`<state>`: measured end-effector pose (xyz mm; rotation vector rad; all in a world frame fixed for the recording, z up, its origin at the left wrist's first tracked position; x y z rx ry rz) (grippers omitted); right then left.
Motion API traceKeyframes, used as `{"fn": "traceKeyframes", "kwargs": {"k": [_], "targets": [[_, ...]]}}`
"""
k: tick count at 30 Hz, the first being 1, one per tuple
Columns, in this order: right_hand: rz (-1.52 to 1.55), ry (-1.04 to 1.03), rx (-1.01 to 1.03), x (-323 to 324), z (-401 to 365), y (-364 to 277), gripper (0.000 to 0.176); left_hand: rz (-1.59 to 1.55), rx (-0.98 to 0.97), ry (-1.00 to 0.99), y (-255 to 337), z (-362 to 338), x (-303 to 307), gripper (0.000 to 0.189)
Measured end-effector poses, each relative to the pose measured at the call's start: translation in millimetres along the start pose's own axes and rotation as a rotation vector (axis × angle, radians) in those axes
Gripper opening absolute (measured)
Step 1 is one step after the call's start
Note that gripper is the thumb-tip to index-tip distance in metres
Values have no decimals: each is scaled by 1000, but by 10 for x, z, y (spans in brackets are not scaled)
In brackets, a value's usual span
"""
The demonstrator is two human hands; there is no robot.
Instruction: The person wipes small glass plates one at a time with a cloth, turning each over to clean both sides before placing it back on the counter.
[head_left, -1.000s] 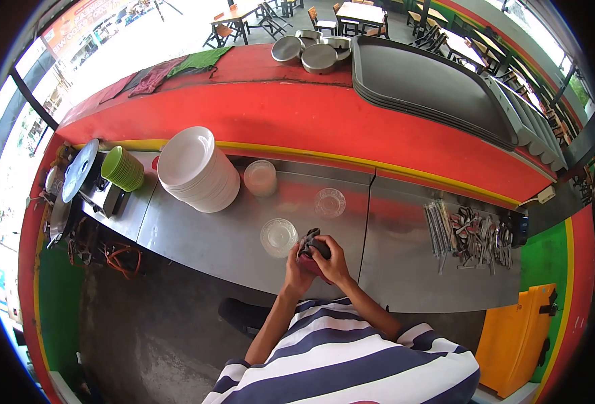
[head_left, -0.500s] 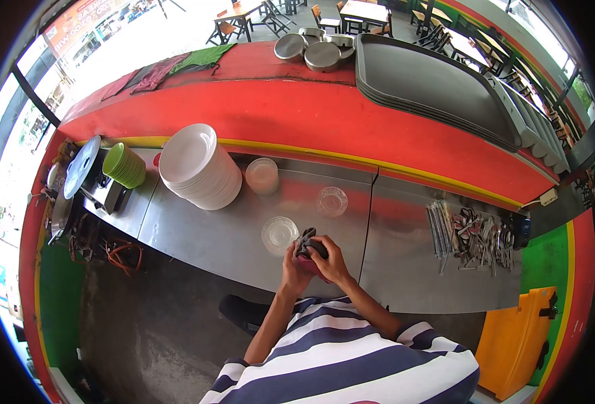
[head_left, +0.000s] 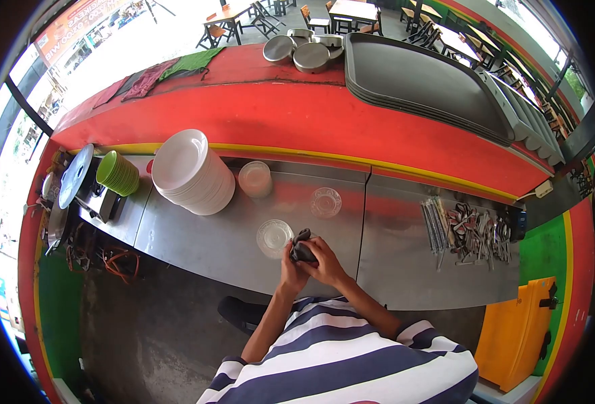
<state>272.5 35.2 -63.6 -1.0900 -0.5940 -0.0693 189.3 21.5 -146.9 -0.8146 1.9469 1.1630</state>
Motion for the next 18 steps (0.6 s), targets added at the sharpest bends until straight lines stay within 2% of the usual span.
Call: {"fn": "traceKeyframes", "kwargs": {"k": [4, 7, 12, 15, 18], "targets": [[-140, 100, -47, 17, -21, 82, 46, 49, 24, 13, -28, -27, -62, 54], [-301, 265, -99, 158, -43, 144, 38, 148, 64, 17, 25, -101, -151, 58], [-252, 254, -66, 193, -43, 55, 34, 203, 27, 43, 117, -143, -239, 64], [-128, 181, -69, 114, -30, -42, 35, 195, -42, -13, 196, -125, -332, 64], [-128, 119, 14, 21, -9, -230, 36, 74, -36, 7, 119, -81, -258, 60]]}}
Point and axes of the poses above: each hand's wrist, its own z-axis towards the middle knuckle, its own x-axis out of the back of the hand, y = z × x, the point moved 9 cm from there along z, towards the middle knuckle, and after that the axes turned 4 degrees about -y, right-handed, at the moved point
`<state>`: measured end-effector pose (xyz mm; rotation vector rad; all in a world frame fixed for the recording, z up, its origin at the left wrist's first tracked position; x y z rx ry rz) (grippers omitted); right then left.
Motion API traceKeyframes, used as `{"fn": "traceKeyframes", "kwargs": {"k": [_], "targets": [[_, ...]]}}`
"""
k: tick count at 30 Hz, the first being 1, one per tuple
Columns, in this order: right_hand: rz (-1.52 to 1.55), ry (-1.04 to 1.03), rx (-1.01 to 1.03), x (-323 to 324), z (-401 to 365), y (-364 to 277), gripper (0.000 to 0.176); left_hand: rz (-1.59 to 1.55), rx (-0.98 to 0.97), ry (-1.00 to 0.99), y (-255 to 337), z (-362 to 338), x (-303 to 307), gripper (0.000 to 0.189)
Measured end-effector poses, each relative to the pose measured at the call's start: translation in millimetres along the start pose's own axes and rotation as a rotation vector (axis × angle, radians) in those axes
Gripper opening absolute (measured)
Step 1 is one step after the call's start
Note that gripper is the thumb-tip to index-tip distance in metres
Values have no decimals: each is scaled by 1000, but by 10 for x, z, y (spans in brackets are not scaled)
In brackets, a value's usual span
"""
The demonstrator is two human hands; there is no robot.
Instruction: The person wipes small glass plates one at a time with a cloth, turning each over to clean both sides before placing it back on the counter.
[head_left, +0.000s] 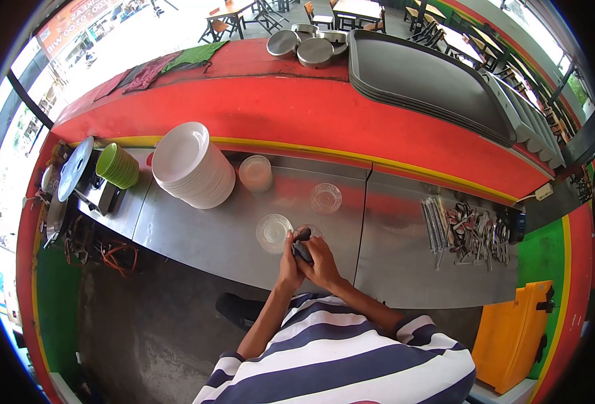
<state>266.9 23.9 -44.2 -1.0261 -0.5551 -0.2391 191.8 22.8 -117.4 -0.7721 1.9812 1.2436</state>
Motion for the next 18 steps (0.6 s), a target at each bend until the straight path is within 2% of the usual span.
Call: {"fn": "traceKeyframes", "kwargs": {"k": [1, 3, 6, 18], "targets": [[-23, -12, 46, -13, 9, -61, 36, 25, -23, 4, 16, -25, -22, 59], [-50, -17, 2, 18, 56, -16, 37, 78, -74, 9, 96, -75, -82, 58], [-49, -9, -58, 33, 130, 66, 37, 67, 35, -9, 21, -127, -6, 55], [-10, 22, -70, -8, 134, 82, 39, 56, -10, -69, 17, -101, 84, 62]]}}
Point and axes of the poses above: each hand's wrist, its own z-axis towards the middle knuckle, its own x-axis out of the back of the hand, y = z × x, the point moved 9 cm from there along z, towards the middle knuckle, and after that the axes turned 4 degrees about -y, right-handed, at the moved point
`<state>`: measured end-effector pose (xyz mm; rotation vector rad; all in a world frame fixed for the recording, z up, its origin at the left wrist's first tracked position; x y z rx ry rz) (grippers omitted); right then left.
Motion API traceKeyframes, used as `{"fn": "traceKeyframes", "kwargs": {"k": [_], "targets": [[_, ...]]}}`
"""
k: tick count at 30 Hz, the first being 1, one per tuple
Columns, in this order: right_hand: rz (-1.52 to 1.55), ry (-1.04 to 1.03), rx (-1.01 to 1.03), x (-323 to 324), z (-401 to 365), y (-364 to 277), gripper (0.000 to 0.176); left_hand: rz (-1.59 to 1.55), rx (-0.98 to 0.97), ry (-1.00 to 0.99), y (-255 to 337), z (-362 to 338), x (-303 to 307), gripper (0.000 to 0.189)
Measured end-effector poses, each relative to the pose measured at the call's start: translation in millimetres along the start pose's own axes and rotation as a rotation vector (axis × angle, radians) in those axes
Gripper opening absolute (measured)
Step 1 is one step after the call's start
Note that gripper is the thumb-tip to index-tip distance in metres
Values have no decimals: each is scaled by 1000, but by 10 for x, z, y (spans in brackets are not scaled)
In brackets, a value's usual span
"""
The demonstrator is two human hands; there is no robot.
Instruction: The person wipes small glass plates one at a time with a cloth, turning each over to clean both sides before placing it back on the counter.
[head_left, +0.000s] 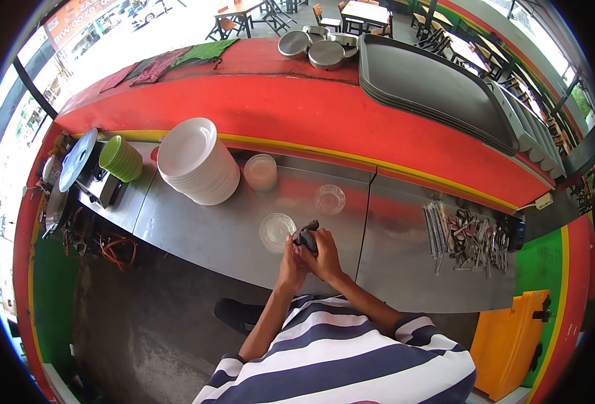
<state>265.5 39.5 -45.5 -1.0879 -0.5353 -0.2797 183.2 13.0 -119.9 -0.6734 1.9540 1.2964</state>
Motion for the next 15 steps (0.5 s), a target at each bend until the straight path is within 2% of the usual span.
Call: {"fn": "traceKeyframes", "kwargs": {"k": [6, 15], "targets": [[-8, -38, -4, -103, -25, 29, 40, -58, -19, 108, 11, -82, 32, 54], [-9, -71, -3, -159, -8, -44, 39, -31, -18, 73, 58, -122, 46, 59]]}}
Point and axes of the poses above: each hand's wrist, its own z-axis towards the middle knuckle, its own x-axis out of the back of the hand, y = z × x, the point moved 9 cm from there along z, towards the middle knuckle, and after that the axes turned 4 degrees about -y, right-handed, at the moved point
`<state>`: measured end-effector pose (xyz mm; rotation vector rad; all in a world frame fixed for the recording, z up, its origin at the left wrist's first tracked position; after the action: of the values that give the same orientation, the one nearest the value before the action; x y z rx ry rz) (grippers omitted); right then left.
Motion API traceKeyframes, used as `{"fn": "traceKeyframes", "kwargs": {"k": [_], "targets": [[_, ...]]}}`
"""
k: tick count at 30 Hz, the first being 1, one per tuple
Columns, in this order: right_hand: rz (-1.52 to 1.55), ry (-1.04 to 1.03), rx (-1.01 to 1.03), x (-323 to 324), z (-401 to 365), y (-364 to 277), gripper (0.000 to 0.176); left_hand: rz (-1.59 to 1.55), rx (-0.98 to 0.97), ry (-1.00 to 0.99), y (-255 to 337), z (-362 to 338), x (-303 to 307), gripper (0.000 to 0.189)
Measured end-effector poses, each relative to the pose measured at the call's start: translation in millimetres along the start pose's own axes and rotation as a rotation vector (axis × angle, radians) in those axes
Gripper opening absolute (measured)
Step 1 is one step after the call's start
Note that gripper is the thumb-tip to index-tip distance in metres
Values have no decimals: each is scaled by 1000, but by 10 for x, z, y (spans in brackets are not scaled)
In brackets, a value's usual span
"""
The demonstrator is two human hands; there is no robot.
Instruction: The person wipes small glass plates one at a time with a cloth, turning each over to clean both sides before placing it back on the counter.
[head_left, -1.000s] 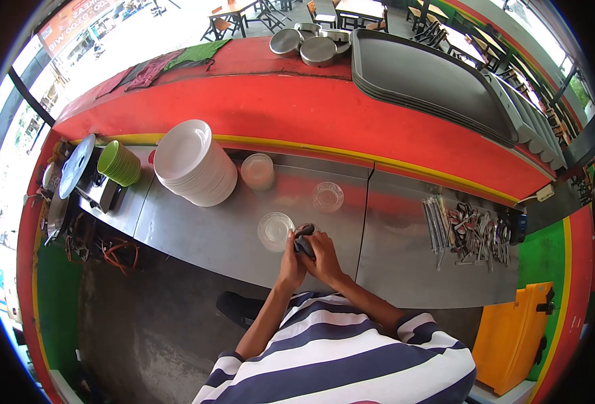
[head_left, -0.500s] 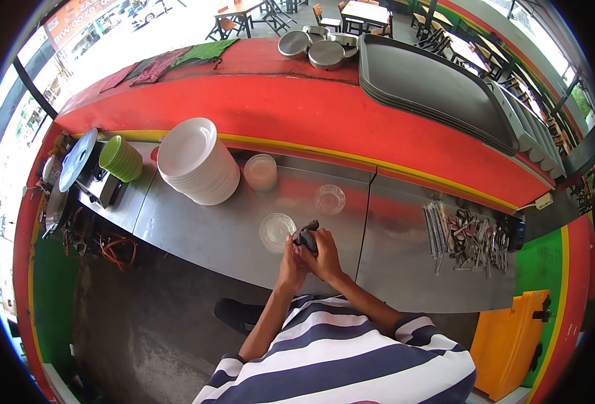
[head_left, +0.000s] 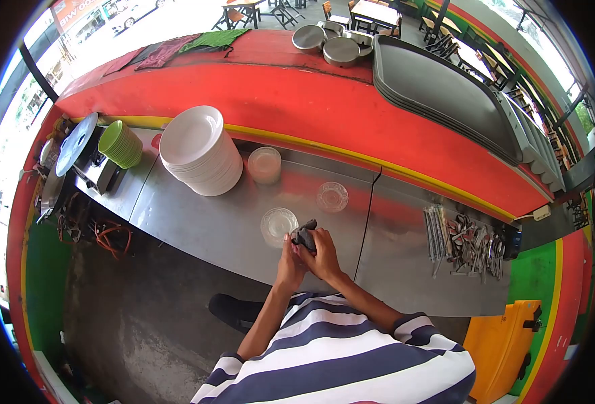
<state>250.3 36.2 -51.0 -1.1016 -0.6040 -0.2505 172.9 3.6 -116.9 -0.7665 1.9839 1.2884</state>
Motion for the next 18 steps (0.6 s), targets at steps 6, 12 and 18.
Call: {"fn": "traceKeyframes", "kwargs": {"k": [6, 12, 18], "targets": [[6, 5, -13, -30, -15, 36, 40, 26, 43, 15, -45, 26, 91, 62], [9, 27, -13, 24, -5, 22, 40, 13, 44, -5, -45, 83, 79, 62], [-22, 22, -5, 13, -8, 16, 40, 56, 43, -21, -39, 89, 59, 64]]}}
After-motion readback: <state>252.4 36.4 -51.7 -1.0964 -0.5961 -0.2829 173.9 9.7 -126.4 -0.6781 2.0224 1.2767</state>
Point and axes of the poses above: each hand's wrist, its own z-axis towards the middle knuckle, its own x-axis out of the back of the hand, y = z × x, the point moved 9 cm from there along z, towards the middle knuckle, and after that the axes turned 4 degrees about -y, right-handed, at the moved point
